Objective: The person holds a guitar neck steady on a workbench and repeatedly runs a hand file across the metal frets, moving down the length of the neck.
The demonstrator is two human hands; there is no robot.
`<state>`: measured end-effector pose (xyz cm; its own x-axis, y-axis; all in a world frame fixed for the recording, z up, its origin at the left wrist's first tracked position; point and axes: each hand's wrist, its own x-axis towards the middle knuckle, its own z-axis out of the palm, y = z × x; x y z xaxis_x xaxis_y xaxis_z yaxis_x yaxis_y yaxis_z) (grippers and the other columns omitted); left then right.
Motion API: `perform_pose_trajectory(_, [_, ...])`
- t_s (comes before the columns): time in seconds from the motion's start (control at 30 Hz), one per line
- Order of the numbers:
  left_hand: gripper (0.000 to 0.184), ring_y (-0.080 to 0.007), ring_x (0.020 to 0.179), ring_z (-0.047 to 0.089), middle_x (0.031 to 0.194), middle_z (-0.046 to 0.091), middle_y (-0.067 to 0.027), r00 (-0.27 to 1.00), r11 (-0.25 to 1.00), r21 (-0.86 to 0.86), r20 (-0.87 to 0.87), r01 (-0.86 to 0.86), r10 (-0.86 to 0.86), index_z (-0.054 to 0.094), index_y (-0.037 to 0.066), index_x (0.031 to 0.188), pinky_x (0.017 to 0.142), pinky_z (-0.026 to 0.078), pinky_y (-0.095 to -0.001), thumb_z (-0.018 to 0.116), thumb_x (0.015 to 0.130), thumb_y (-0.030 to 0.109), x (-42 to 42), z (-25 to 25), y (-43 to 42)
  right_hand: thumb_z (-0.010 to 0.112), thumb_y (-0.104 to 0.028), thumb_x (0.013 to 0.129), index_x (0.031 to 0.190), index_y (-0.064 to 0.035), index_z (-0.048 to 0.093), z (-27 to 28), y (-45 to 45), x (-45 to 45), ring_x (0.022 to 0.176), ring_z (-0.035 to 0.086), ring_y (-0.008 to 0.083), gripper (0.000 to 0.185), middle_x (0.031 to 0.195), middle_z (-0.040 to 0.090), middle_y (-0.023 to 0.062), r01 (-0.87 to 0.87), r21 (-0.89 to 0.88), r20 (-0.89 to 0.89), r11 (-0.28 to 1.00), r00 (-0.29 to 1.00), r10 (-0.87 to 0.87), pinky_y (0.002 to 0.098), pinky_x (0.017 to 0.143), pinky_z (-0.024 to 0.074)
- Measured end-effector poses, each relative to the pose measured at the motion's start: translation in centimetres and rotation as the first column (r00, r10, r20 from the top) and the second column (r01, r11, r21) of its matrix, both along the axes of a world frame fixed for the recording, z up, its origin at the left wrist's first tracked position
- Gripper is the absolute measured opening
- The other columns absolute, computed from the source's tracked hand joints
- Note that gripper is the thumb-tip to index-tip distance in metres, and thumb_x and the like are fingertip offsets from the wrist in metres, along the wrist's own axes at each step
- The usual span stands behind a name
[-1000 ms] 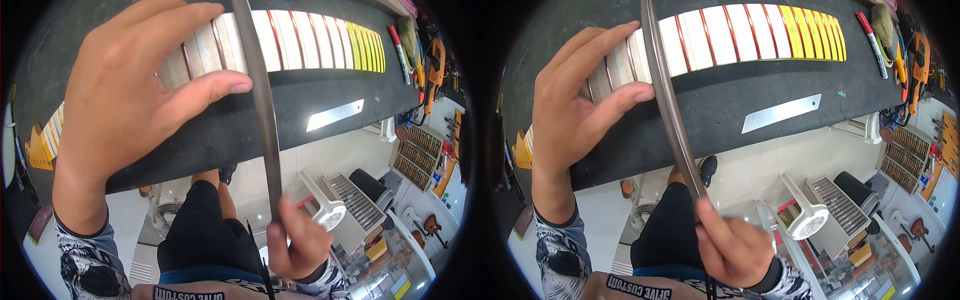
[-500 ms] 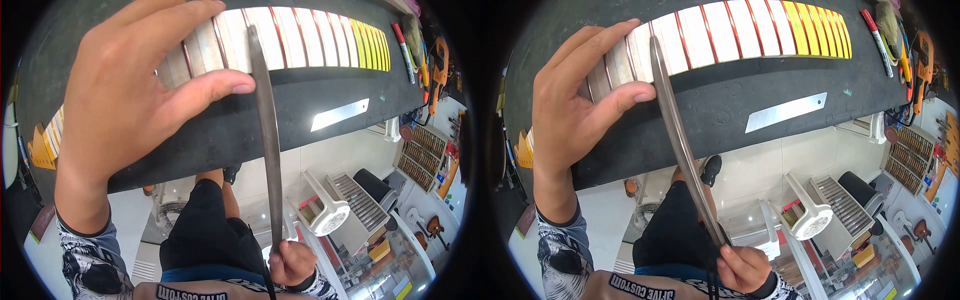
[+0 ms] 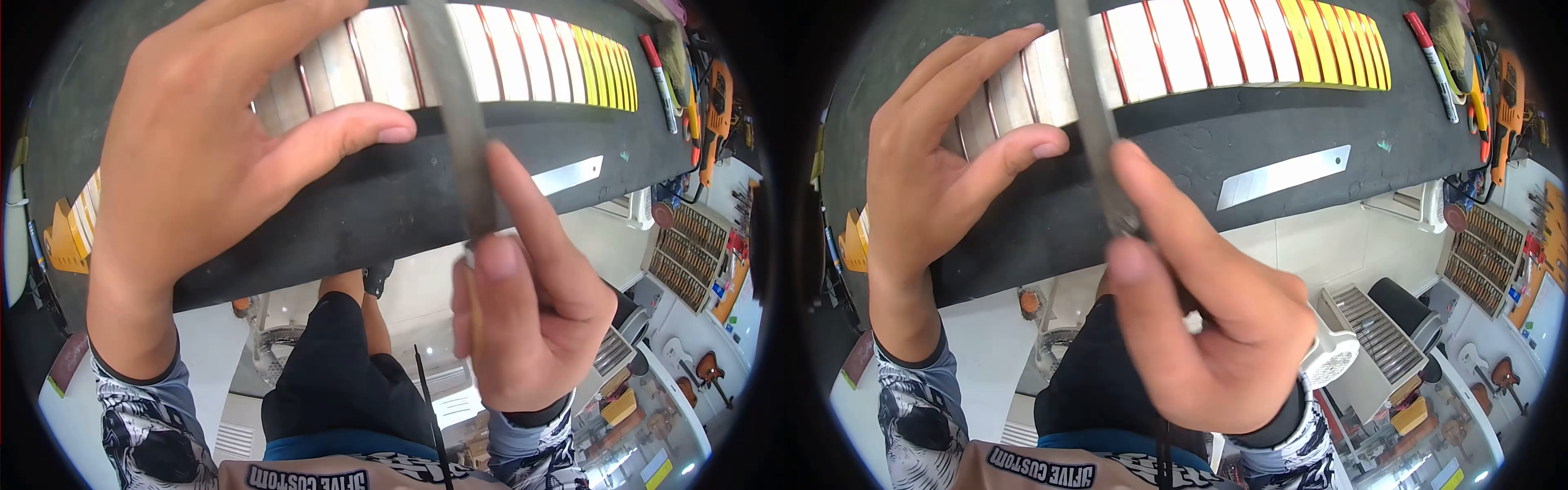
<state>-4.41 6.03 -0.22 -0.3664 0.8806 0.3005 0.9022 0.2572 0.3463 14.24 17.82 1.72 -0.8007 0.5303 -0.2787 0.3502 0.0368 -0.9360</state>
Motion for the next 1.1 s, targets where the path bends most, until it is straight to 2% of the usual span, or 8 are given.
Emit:
perform_pose_trajectory(0.03, [0.055, -0.0257, 0.081, 0.062, 0.092, 0.063, -0.0136, 1.000, 1.000, -0.001, -0.012, -0.007, 0.007, 0.065, 0.002, 0.114, 0.074, 0.049, -0.0305, 0.082, 0.070, 0.031, 0.0, 0.0, 0.0, 0.051, -0.016, 0.098, 0.134, 0.0051, 0.050, 0.2, 0.1, 1.2, 0.041, 0.046, 0.0059, 0.042, 0.059, 0.057, 0.0030, 0.010, -0.025, -0.001, 1.000, 1.000, -0.010, 0.0202, 0.039, 0.0330])
perform_pose_trajectory(0.13, [0.055, -0.0255, 0.081, 0.063, 0.092, 0.064, -0.0127, 0.999, 1.000, -0.018, -0.046, -0.015, 0.014, 0.066, 0.002, 0.113, 0.074, 0.049, -0.0303, 0.082, 0.070, 0.033, 0.0, -0.2, -0.1, 0.053, -0.002, 0.094, 0.135, 0.0041, 0.050, 0.7, 0.3, 6.0, 0.046, 0.053, 0.0071, 0.042, 0.063, 0.062, 0.0062, 0.029, -0.175, -0.006, 0.984, 1.000, -0.031, 0.0209, 0.045, 0.0416])
perform_pose_trajectory(0.33, [0.055, -0.0253, 0.081, 0.063, 0.093, 0.064, -0.0126, 0.998, 1.000, -0.015, -0.065, -0.001, 0.000, 0.066, 0.002, 0.114, 0.075, 0.049, -0.0301, 0.082, 0.071, 0.033, 0.3, -0.5, -0.1, 0.058, -0.001, 0.092, 0.136, -0.0047, 0.053, -0.6, -2.3, 14.2, 0.048, 0.058, 0.0116, 0.045, 0.064, 0.064, 0.0099, -0.021, -0.190, -0.102, 0.982, 0.995, 0.002, 0.0235, 0.045, 0.0459])
perform_pose_trajectory(0.47, [0.055, -0.0252, 0.081, 0.063, 0.093, 0.064, -0.0126, 0.998, 1.000, -0.016, -0.069, 0.004, -0.005, 0.066, 0.002, 0.114, 0.075, 0.049, -0.0300, 0.082, 0.071, 0.033, 0.5, -0.6, 0.0, 0.059, -0.002, 0.091, 0.136, -0.0044, 0.052, -1.7, -3.8, 16.9, 0.050, 0.060, 0.0125, 0.045, 0.066, 0.064, 0.0106, -0.031, -0.195, -0.113, 0.980, 0.994, 0.009, 0.0240, 0.047, 0.0478])
perform_pose_trajectory(0.73, [0.055, -0.0249, 0.082, 0.063, 0.093, 0.064, -0.0125, 0.997, 1.000, -0.016, -0.082, 0.010, -0.012, 0.066, 0.002, 0.114, 0.075, 0.049, -0.0297, 0.082, 0.071, 0.033, 0.7, -0.7, 0.2, 0.065, 0.004, 0.078, 0.125, -0.0006, 0.061, -2.2, -4.4, 18.8, 0.051, 0.061, 0.0209, 0.047, 0.067, 0.063, 0.0115, -0.142, 0.073, -0.078, 0.987, 0.986, 0.148, 0.0284, 0.050, 0.0496])
perform_pose_trajectory(0.83, [0.055, -0.0248, 0.082, 0.063, 0.093, 0.065, -0.0125, 0.997, 1.000, -0.023, -0.077, 0.001, -0.003, 0.066, 0.002, 0.114, 0.075, 0.049, -0.0296, 0.082, 0.071, 0.033, 0.6, -0.6, 0.2, 0.057, -0.005, 0.092, 0.137, -0.0102, 0.052, -1.9, -4.8, 18.0, 0.044, 0.057, 0.0157, 0.045, 0.057, 0.056, 0.0059, -0.157, 0.147, -0.074, 0.976, 0.983, 0.170, 0.0276, 0.042, 0.0483])
perform_pose_trajectory(0.93, [0.055, -0.0247, 0.082, 0.064, 0.093, 0.065, -0.0125, 0.997, 1.000, -0.028, -0.071, -0.005, 0.003, 0.066, 0.002, 0.114, 0.075, 0.049, -0.0295, 0.082, 0.071, 0.033, 0.5, -0.6, 0.0, 0.058, -0.002, 0.089, 0.136, -0.0090, 0.052, -1.5, -5.5, 17.3, 0.045, 0.057, 0.0156, 0.048, 0.057, 0.056, 0.0049, -0.131, 0.205, -0.063, 0.970, 0.987, 0.147, 0.0277, 0.044, 0.0489])
perform_pose_trajectory(1.1, [0.055, -0.0246, 0.082, 0.064, 0.094, 0.065, -0.0124, 0.997, 1.000, -0.029, -0.082, -0.008, 0.005, 0.066, 0.002, 0.114, 0.075, 0.049, -0.0294, 0.081, 0.072, 0.033, 0.3, -0.5, -0.1, 0.061, 0.000, 0.083, 0.134, -0.0070, 0.053, -0.5, -5.2, 17.5, 0.046, 0.058, 0.0173, 0.053, 0.058, 0.057, 0.0057, -0.213, 0.377, 0.018, 0.902, 0.975, 0.222, 0.0274, 0.045, 0.0482])
